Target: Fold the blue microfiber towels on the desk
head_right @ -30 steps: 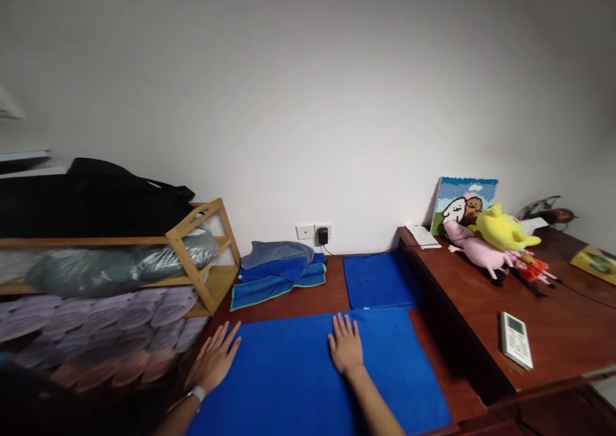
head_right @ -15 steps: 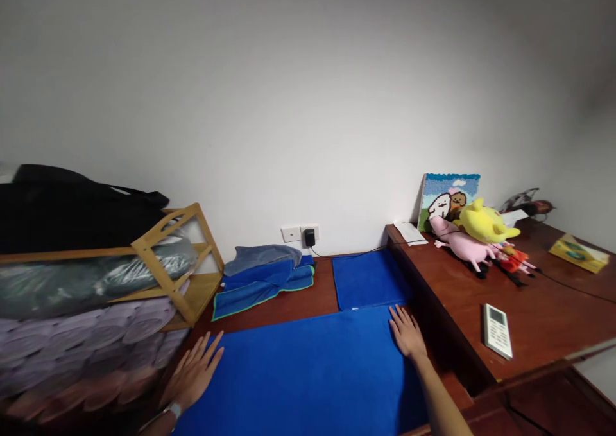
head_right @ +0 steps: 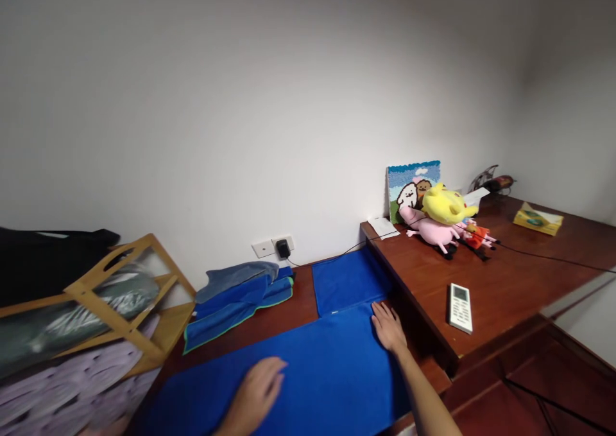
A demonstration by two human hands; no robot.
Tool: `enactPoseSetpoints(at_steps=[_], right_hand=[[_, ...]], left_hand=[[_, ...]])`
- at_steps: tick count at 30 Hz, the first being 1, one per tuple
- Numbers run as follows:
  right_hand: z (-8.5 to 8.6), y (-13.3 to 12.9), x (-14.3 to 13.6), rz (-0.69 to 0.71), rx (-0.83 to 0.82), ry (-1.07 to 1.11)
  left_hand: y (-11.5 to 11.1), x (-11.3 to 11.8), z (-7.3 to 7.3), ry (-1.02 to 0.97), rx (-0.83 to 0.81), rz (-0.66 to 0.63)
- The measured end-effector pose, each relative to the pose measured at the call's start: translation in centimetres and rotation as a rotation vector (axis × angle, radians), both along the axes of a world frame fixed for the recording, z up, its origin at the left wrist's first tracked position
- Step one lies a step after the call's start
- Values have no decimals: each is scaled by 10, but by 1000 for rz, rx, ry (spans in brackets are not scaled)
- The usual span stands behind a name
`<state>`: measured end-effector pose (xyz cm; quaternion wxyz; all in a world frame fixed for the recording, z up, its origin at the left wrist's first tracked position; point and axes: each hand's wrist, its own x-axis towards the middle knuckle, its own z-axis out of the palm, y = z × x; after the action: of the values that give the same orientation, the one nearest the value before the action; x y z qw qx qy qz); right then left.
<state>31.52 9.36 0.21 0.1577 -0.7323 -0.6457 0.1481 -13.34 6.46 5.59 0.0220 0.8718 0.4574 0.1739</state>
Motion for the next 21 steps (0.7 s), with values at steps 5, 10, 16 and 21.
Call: enactPoseSetpoints(at_steps=[5,10,16,21], right_hand=[[8,-2,-2,1,19,7],[11,0,-1,16,21,15],[13,0,1,7,32,41],[14,0,1,-7,41,91]], left_hand=[[-72,242,-50,4,-150,-428],[-86,340,-107,110,-200,-199],[-90,333,-120,42,-152,-155],[-96,336,-122,27,-225,-129]])
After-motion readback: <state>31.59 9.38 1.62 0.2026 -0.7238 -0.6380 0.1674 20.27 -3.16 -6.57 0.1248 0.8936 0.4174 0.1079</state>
